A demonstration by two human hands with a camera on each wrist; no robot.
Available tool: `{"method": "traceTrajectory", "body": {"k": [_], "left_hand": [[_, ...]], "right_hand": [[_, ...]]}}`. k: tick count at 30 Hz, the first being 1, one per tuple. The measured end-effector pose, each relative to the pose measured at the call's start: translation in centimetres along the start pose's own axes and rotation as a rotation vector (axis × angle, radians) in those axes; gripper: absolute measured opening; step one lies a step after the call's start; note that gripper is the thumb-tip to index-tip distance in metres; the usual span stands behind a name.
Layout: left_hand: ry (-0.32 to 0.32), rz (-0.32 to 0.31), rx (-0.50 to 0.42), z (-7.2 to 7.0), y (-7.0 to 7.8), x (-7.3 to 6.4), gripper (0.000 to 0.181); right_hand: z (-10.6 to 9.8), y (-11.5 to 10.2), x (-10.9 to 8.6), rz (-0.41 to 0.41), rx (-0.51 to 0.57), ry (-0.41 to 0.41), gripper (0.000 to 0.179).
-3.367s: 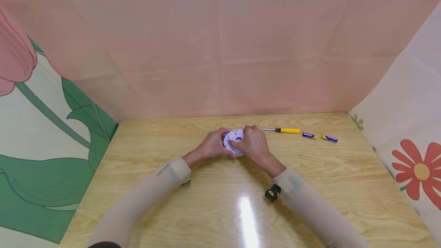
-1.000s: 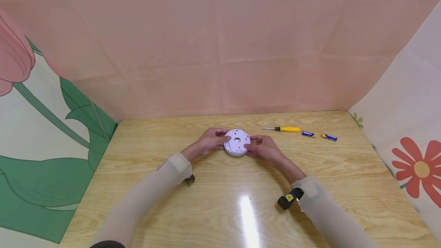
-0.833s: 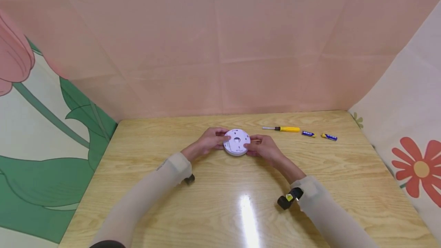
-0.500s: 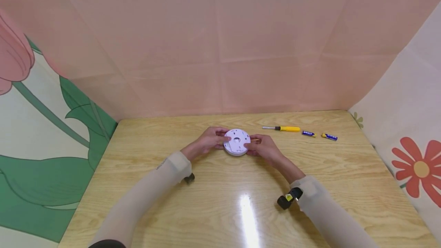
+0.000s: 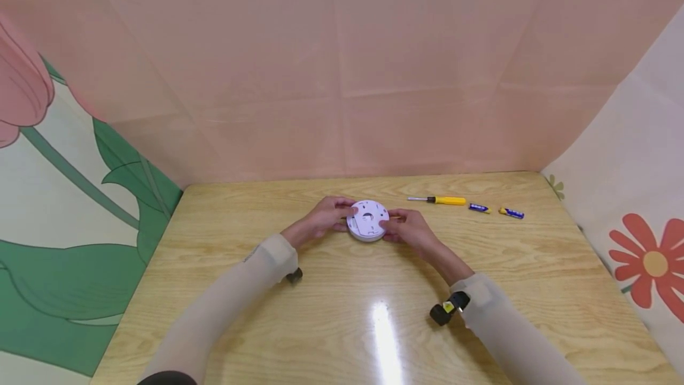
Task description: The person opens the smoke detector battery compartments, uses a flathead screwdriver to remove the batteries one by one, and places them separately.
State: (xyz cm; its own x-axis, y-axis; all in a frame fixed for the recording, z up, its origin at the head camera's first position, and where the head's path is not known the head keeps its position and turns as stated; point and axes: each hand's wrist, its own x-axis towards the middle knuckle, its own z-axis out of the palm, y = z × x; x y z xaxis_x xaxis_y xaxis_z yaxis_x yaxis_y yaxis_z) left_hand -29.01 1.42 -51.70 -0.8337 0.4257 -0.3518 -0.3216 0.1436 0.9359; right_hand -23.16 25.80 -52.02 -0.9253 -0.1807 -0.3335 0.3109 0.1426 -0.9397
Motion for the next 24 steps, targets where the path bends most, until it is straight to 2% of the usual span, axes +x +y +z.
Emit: {"method": "traceTrajectory", "body": {"k": [7,11,16,24], "left_hand": [[0.025,-0.008,0.011,0.02,0.03,0.12,0.035],[0.043,-0.016,0.019,0.06,0.09,0.26,0.035],[0.031,-0.022,0.02,-0.01,0.16,0.4,0.034],[0.015,-0.028,-0.004,-0.06,0.35,0.35,0.035]], "right_hand": [[0.09,0.03,-0.04,0.004,-0.014,-0.034,0.062],[0.18,-0.02,-0.02,0.025,-0.013,-0.021,0.064],[0.26,-0.17,-0.05,0.029,-0.007,-0.015,0.069],[0.15,0.1,0.3,0.038,-0.059,0.001,0.069]]}}
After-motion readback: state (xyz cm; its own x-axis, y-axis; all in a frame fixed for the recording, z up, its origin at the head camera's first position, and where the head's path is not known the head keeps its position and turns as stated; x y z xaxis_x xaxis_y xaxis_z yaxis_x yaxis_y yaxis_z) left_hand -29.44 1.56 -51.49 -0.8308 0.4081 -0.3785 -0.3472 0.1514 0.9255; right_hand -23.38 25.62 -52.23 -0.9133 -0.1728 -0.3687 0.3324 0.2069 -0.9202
